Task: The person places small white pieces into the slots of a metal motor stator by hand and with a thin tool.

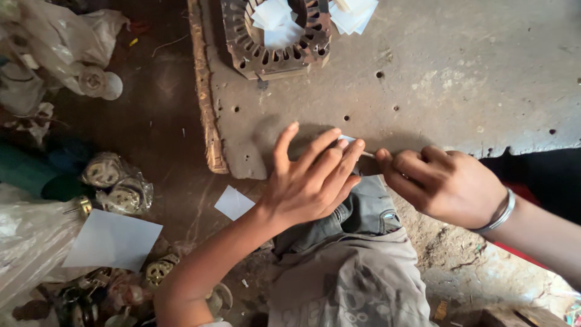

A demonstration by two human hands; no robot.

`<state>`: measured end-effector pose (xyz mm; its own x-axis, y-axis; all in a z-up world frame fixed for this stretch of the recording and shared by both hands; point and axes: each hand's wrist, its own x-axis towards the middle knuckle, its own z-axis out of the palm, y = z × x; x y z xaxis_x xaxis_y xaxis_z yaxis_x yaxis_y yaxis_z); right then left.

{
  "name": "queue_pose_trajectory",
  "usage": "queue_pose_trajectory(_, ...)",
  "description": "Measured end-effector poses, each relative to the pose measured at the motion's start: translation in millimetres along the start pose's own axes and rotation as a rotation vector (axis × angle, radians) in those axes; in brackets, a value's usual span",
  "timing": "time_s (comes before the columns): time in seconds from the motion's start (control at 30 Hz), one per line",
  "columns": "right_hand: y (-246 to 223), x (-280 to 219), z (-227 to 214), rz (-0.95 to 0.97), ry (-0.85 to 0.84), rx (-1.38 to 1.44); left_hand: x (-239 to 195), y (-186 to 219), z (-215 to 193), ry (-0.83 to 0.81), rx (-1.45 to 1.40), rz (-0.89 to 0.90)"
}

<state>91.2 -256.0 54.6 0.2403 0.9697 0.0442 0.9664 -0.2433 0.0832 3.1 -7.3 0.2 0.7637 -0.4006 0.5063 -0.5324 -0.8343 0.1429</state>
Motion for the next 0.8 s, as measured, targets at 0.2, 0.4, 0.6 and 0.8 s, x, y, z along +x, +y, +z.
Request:
queue_pose_trajectory(0.2,35.4,1.5,9.5,-0.177,0.109,0.388,-3.1,-3.3,-5.0,-0.02,-0.022,0.015)
queue_pose_trajectory(0.4,35.7,-11.8,1.5,0.162,0.461,0.872,-4.7,2.3,-11.9,0.175,0.019,0.203)
queue_pose_trajectory(0.6,26.4,-27.8,6.9,0.555,0.517,1.147,43.7,-73.5,-41.1,0.327,0.048,-0.03)
queue_pose_trajectory(0.8,27.5,-29.5,7.9,0.505,0.546,1.118,98.7,-137.7,-33.4,0.215,0.121,-0.152)
